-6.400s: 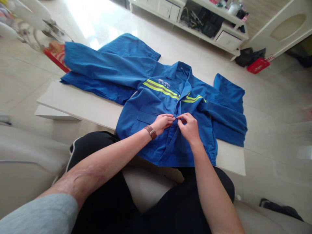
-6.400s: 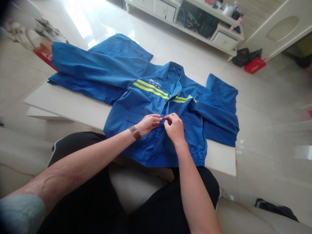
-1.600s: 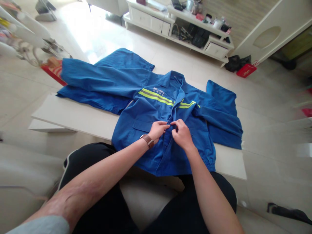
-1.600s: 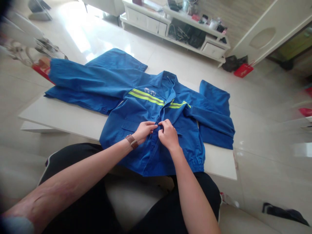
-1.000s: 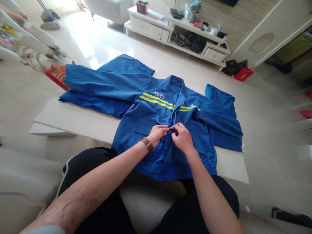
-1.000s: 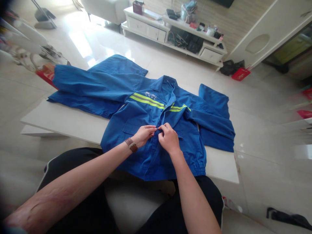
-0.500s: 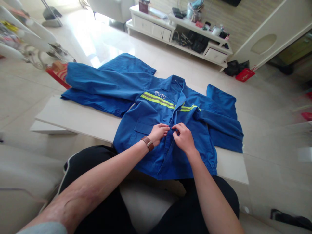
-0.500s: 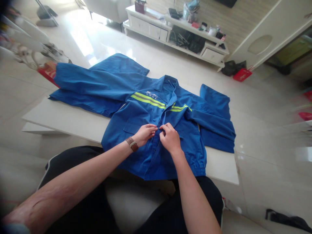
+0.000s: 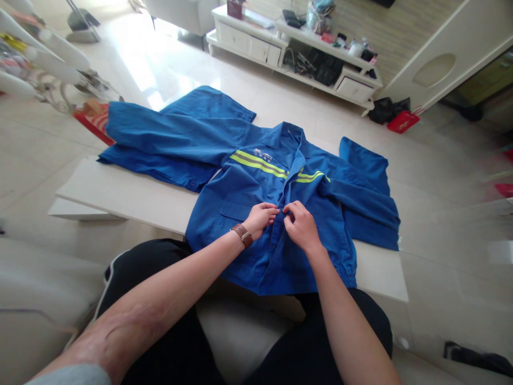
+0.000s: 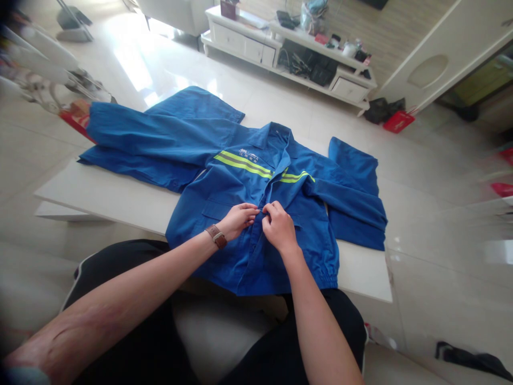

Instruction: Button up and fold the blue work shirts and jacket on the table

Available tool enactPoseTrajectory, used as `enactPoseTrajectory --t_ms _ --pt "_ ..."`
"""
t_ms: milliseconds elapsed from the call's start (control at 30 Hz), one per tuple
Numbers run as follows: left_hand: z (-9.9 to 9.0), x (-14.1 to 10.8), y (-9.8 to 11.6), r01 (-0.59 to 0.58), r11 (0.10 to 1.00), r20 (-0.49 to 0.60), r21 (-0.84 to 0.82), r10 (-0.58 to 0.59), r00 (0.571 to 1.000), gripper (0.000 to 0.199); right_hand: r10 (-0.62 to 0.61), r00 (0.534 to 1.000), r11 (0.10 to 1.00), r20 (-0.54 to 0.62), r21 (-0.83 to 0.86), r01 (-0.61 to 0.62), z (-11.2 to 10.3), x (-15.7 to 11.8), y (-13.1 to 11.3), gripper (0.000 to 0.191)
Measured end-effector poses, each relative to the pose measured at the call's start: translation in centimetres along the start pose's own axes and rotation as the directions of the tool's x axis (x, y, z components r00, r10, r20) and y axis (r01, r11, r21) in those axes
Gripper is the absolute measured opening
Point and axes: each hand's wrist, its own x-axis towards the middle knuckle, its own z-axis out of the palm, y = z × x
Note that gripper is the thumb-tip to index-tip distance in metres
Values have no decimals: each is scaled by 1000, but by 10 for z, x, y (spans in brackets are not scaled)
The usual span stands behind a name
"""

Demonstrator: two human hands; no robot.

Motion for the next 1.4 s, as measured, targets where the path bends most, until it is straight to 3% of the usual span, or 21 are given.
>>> enactPoseTrajectory --t_ms 733,1000,1167,1400 --pt "0 -1 1 7 1000 8 -1 -7 1000 15 -19 1000 1000 9 18 19 0 0 -1 29" --pt "2 -3 -1 -20 990 34 142 16 999 18 150 984 989 -93 4 -151 5 3 7 16" --pt "2 -8 -3 -59 956 119 287 25 993 21 199 974 975 -111 118 -186 13 7 21 19" --pt "1 -9 -15 -142 919 286 368 33 958 18 311 943 939 -120 190 -285 21 10 25 35"
